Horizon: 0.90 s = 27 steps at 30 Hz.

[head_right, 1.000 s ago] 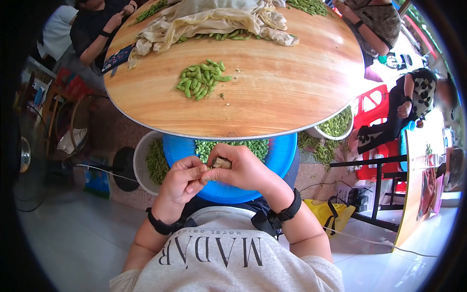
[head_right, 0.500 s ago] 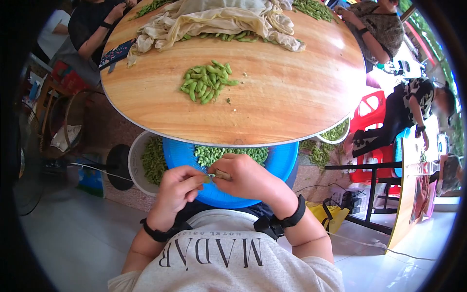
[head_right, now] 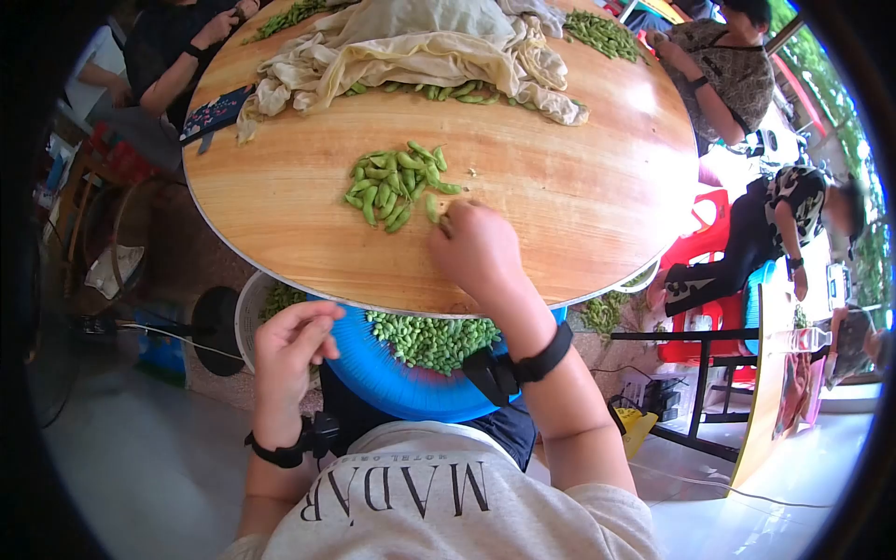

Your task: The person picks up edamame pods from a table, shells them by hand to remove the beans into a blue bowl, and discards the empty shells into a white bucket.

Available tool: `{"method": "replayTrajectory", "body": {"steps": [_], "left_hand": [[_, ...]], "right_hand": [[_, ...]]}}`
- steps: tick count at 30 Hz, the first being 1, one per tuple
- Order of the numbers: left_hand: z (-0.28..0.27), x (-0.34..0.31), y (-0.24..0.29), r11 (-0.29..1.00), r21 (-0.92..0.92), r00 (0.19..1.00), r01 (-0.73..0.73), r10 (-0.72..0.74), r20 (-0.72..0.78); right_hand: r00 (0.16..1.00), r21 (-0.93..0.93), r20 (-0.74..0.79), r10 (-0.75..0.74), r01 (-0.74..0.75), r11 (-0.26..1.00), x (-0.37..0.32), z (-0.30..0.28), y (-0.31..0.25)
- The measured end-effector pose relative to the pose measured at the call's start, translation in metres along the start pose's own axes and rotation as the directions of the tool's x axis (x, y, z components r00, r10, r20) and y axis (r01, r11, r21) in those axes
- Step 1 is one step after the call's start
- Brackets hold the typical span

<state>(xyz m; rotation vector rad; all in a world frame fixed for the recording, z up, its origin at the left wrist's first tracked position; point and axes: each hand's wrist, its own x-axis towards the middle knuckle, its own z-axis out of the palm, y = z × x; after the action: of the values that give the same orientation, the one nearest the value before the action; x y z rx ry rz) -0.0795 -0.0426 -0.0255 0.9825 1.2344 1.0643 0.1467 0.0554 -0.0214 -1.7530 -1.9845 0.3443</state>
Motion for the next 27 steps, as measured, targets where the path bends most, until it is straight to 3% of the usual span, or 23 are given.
{"method": "replayTrajectory", "body": {"steps": [2,5,6,8,11,14,17,21,23,27], "left_hand": [[0.024,0.010,0.007,0.974,-0.212,0.993,0.076,-0.056,0.099],[0.064,0.025,0.012,0.891,-0.409,0.977,0.195,-0.139,0.164],[0.070,0.030,0.010,0.870,-0.439,0.965,0.226,-0.140,0.219],[0.078,0.037,0.002,0.826,-0.486,0.936,0.285,-0.132,0.325],[0.086,0.030,0.004,0.849,-0.472,0.953,0.239,-0.112,0.282],[0.082,0.019,0.004,0.957,-0.289,0.986,0.036,0.013,0.164],[0.079,0.009,0.000,0.993,-0.108,0.991,-0.056,0.068,0.111],[0.084,-0.006,0.001,0.900,0.239,0.930,-0.363,0.335,0.152],[0.086,-0.010,0.002,0.771,0.345,0.844,-0.536,0.501,0.193],[0.086,-0.018,0.003,0.681,0.444,0.806,-0.582,0.553,0.210]], "right_hand": [[0.998,0.111,-0.015,0.063,-0.061,0.992,-0.011,-0.008,0.009],[0.992,0.374,-0.125,0.019,0.030,0.927,-0.039,-0.022,-0.002],[0.987,0.419,-0.137,-0.080,0.131,0.899,-0.049,-0.023,-0.003],[0.985,0.451,-0.116,-0.125,0.164,0.877,-0.065,-0.025,-0.013],[0.986,0.533,-0.036,-0.163,0.157,0.832,-0.078,-0.027,-0.009],[0.971,0.695,0.120,-0.209,0.068,0.716,-0.080,-0.038,0.008],[0.936,0.825,0.341,-0.090,-0.252,0.506,-0.082,-0.049,0.010],[0.863,0.855,0.488,-0.134,-0.440,0.275,-0.088,-0.040,0.006],[0.860,0.840,0.490,-0.145,-0.420,0.344,-0.092,-0.038,0.005],[0.863,0.826,0.487,-0.134,-0.406,0.390,-0.097,-0.041,-0.002]]}}
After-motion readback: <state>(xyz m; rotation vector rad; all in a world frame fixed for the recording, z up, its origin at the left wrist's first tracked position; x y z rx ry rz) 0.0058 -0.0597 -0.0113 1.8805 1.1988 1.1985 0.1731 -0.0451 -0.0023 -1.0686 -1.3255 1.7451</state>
